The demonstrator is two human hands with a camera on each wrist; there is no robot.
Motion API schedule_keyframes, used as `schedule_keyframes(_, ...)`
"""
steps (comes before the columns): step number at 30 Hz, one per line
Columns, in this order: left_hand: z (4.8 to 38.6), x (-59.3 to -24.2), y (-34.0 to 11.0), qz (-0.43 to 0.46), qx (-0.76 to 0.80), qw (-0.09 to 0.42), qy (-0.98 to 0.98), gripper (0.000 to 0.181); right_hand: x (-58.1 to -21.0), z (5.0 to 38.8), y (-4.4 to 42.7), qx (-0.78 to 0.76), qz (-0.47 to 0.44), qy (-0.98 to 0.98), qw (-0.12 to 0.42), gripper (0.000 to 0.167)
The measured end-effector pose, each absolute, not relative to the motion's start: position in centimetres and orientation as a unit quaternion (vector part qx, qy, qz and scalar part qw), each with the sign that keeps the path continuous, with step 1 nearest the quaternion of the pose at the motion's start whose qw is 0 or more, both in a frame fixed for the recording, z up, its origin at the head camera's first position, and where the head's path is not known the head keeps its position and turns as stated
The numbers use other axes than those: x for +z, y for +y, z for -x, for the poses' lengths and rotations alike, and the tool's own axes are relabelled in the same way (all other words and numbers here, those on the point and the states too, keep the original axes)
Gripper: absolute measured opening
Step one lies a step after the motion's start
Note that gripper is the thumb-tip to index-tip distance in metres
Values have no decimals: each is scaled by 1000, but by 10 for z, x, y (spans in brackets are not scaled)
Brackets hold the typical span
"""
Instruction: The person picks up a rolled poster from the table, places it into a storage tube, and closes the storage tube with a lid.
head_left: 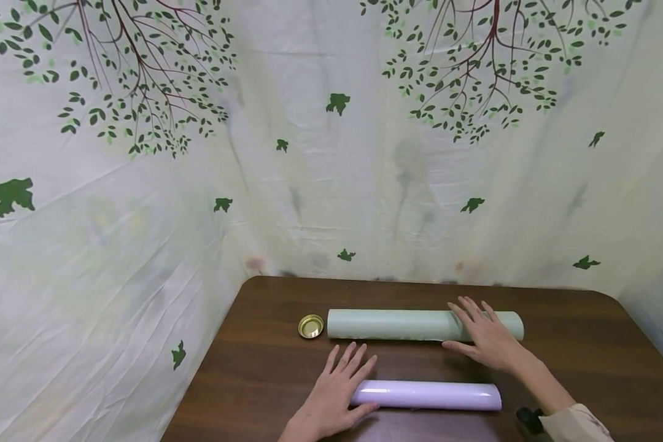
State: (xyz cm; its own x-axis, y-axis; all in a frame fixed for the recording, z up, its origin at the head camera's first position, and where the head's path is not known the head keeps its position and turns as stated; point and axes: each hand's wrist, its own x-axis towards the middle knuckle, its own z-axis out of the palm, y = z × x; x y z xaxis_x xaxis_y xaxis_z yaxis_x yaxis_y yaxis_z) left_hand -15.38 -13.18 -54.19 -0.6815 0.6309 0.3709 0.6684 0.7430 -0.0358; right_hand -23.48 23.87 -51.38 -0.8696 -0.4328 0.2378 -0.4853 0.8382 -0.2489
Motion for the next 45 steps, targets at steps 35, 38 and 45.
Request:
schedule_keyframes(35,152,-541,-118,413,-60,59,-907,49,-518,265,215,79,-290,-950,86,74)
schedule_keyframes(38,153,-543,-120,420,-69,92,-900,46,-519,266,216,78,-298,-946,98,74)
schedule_keyframes(45,151,-546,-128,420,-93,109,-896,46,-523,263,217,82,-325,-934,122,73)
